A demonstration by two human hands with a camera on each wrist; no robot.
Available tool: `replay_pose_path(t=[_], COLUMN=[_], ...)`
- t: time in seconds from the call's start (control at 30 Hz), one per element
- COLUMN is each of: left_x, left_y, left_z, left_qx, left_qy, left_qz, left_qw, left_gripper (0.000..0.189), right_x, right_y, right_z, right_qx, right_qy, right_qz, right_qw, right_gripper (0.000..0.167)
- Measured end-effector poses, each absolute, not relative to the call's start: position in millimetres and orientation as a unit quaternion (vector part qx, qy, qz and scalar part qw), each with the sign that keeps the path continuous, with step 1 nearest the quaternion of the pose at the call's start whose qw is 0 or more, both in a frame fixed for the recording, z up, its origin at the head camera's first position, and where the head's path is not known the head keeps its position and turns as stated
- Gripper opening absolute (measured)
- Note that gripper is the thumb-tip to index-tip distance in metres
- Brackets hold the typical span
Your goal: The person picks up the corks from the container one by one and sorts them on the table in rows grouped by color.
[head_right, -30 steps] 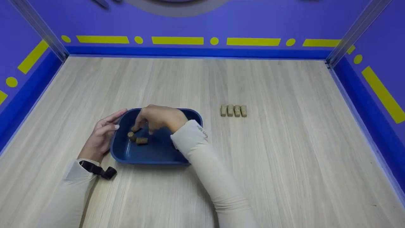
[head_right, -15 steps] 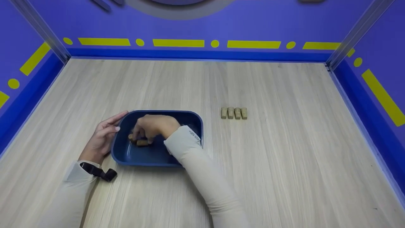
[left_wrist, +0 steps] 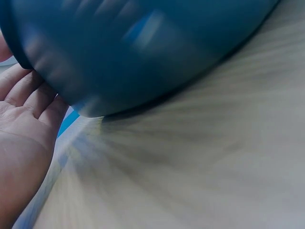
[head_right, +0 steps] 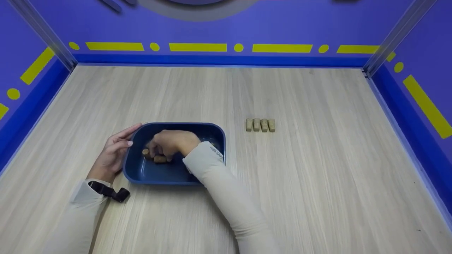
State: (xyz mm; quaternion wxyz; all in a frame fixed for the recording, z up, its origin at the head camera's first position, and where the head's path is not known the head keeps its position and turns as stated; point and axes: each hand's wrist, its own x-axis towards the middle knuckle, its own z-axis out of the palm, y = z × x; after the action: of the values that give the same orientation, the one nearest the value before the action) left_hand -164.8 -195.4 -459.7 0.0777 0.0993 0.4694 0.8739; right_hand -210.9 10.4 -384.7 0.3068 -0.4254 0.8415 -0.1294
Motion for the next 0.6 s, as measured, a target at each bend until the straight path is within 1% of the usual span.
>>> replay_pose_path(t=[0.13, 0.6], left_x=[-165, -165], left_y=[-196, -196], left_z=[-459, -459], left_qx=[0.107, 0.080], left_qy=[0.466, 0.487], left_qz=[0.875, 0.867], left_qw=[0.077, 0.077], left_gripper=[0.054, 0.058], right_x=[-211, -212], right_y=[12, 25], right_z=[-384, -379], right_qx=[-0.417, -0.401], right_qy=[0.846, 0.851], right_qz=[-0.129, -0.148], right_qw=[0.308, 0.306], right_gripper=[0.048, 0.036])
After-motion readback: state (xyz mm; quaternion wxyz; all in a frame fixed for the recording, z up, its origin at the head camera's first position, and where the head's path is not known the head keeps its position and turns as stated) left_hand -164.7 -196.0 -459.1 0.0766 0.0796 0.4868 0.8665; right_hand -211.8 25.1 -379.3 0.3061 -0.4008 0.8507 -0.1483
